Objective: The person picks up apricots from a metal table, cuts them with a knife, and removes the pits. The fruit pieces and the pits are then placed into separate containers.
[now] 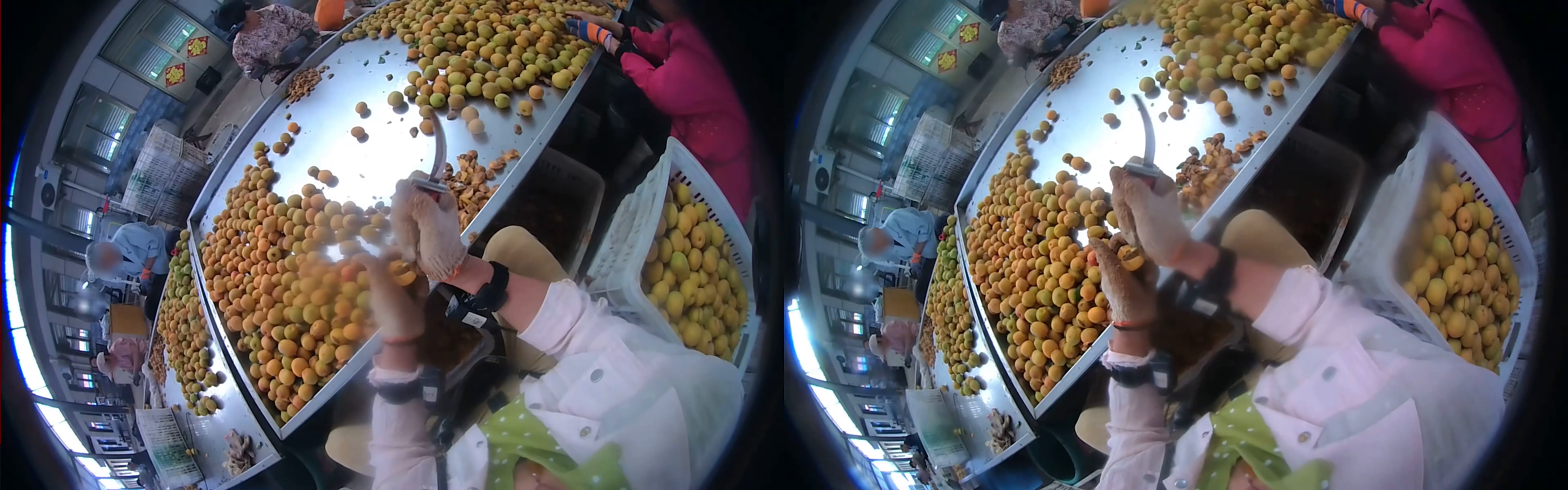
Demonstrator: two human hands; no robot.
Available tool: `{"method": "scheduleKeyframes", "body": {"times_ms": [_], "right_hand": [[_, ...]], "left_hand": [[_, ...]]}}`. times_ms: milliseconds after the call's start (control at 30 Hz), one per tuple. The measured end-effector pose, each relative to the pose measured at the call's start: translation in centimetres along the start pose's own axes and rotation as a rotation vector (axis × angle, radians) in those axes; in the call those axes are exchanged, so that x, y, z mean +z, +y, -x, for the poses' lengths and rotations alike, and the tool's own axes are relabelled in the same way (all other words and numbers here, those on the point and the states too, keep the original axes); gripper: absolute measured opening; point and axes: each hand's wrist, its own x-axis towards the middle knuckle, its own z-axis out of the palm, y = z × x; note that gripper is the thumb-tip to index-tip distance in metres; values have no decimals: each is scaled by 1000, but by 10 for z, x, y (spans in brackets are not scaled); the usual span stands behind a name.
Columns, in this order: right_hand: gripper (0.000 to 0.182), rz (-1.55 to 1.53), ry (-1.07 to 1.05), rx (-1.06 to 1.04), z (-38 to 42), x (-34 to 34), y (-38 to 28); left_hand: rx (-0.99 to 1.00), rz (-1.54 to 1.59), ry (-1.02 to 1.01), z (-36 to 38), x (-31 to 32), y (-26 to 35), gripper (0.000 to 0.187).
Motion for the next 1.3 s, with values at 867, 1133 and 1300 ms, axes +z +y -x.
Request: {"method": "scheduleKeyframes", "body": {"times_ms": [867, 1133, 1300], "right_hand": [[41, 143, 717, -138, -47, -29, -30], [26, 111, 627, -67, -39, -15, -57], [30, 239, 613, -215, -42, -11, -47]], "left_hand": [[-666, 706, -232, -114, 33, -34, 25], [-362, 323, -332, -222, 136, -79, 41], [25, -432, -312, -258, 186, -66, 45]]}}
